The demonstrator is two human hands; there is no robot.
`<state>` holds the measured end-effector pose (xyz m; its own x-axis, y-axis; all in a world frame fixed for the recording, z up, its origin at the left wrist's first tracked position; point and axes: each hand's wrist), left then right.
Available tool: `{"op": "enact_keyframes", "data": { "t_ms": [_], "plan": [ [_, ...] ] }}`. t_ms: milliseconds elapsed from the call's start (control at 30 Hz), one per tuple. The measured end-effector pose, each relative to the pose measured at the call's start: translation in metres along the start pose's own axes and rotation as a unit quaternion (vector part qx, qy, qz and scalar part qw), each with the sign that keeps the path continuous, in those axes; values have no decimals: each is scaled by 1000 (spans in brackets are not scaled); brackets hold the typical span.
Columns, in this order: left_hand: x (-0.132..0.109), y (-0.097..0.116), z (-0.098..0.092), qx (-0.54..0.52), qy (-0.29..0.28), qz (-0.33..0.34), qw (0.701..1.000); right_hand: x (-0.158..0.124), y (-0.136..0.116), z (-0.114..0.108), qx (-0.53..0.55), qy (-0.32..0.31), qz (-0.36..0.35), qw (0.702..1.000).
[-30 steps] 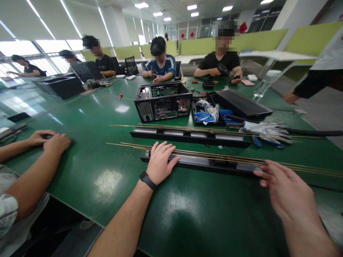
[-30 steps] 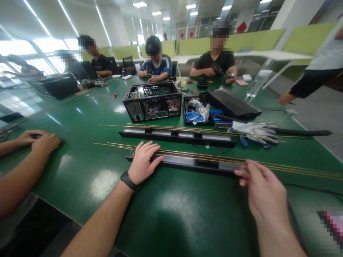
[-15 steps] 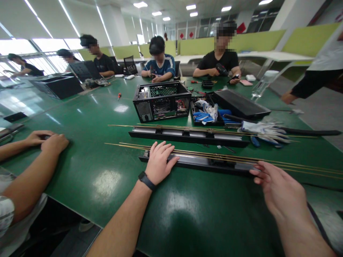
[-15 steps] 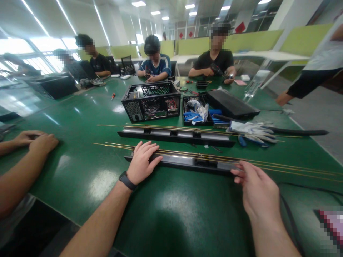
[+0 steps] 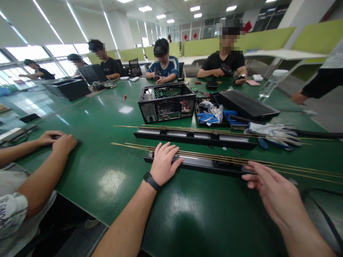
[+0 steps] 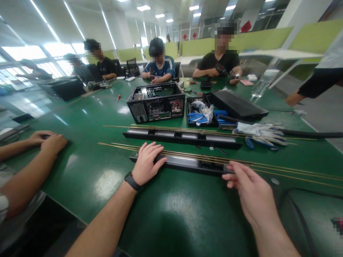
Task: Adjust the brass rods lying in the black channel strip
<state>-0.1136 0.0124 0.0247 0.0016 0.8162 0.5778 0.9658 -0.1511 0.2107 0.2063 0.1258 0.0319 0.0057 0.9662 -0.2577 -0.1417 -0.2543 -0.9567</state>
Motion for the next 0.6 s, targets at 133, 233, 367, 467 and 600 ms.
{"op": "enact_keyframes", "data": {
  "t_ms": [133, 233, 367, 467, 600],
  "plan": [
    [0, -1, 1, -4, 1, 0, 1000, 1, 2, 0, 15, 21, -6, 1000],
    [-1, -1, 2, -7, 3, 1, 1000, 0, 0, 1, 32, 53, -4, 998],
    [-1, -1, 3, -7, 6, -1, 1000, -9, 0, 9, 13, -15, 0, 1000],
    [-1, -1, 2, -7, 5, -4, 1000, -10, -2, 10, 20, -25, 7, 999],
    [0, 0, 2, -9, -1, -7, 1000, -2, -7, 4, 66, 65, 24, 995]
  ]
}}
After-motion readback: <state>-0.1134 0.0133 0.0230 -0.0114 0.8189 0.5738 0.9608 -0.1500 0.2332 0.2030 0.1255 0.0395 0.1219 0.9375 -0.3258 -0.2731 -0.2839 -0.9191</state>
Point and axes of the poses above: each hand's wrist, its own x-axis towards the middle knuckle, its own z-axis out of the palm, y = z × x, and after that the axes turned 8 degrees about z, right-handed
